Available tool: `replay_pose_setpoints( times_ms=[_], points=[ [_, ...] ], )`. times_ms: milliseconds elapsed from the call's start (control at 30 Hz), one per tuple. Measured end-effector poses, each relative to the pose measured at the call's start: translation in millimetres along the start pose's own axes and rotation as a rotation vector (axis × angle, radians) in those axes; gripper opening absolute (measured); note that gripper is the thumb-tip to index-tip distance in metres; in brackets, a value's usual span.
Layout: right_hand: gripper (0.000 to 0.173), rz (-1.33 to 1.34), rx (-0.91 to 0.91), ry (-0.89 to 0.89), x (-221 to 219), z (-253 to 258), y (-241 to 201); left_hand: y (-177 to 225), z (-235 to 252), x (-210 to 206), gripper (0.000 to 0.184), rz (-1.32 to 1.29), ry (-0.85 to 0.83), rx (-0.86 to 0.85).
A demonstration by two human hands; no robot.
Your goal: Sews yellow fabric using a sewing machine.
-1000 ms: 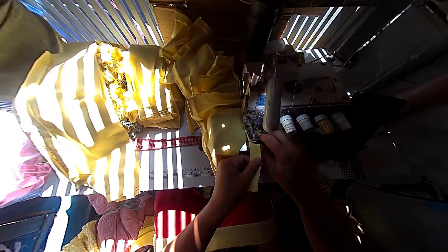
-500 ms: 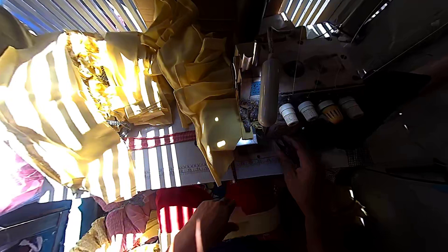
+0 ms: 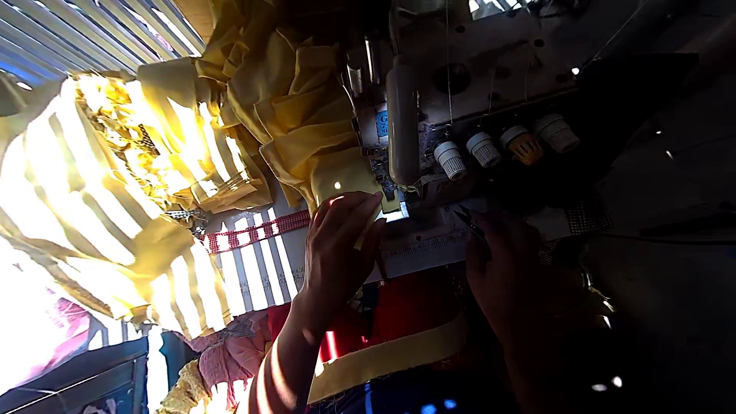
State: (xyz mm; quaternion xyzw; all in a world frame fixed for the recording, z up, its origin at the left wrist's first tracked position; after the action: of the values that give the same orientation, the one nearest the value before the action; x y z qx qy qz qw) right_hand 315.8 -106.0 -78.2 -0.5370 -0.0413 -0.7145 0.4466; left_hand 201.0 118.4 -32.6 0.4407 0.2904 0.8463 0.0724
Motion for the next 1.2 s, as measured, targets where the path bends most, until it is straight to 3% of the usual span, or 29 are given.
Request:
replay_pose_setpoints(
  times_ms=[133, 233, 567, 733, 867, 967, 1200],
  points=[
    [0.033, 0.312, 0.224, 0.028, 0, 23, -48, -2, -2, 0, 0.031, 0.045, -0.040, -0.028],
    [0.035, 0.335, 0.332, -0.015, -15, 40, -66, -3, 0, 1, 0.030, 0.060, -0.054, -0.042],
    [0.031, 0.415, 0.279, -0.017, -29, 37, -58, -11, 4, 5, 0.035, 0.137, -0.145, -0.167],
    [0.029, 0.395, 0.329, -0.014, -19, 40, -54, -13, 25, 7, 0.035, 0.124, -0.190, -0.119],
    [0.022, 0.546, 0.360, 0.042, -32, 15, -34, -16, 38, 6, 0.033, 0.122, -0.208, -0.108],
    [0.026, 0.582, 0.345, -0.006, -52, 3, -23, -16, 46, 6, 0.033, 0.156, -0.217, -0.065],
    [0.031, 0.597, 0.327, -0.160, -54, 16, -27, -21, 61, 9, 0.032, 0.084, -0.229, -0.006]
  ],
)
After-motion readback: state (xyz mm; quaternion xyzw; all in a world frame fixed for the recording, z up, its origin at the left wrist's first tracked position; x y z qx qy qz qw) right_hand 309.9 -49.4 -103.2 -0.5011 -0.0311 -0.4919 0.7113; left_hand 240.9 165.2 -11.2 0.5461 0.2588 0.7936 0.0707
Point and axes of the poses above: each hand's wrist, its own z-axis towards the middle knuckle, its own x-axis out of the back of the hand, y = z × x, the point moved 2 cm from there along z, towards the middle knuckle, and after that the axes turned 7 degrees about x, right-handed, at the moved point
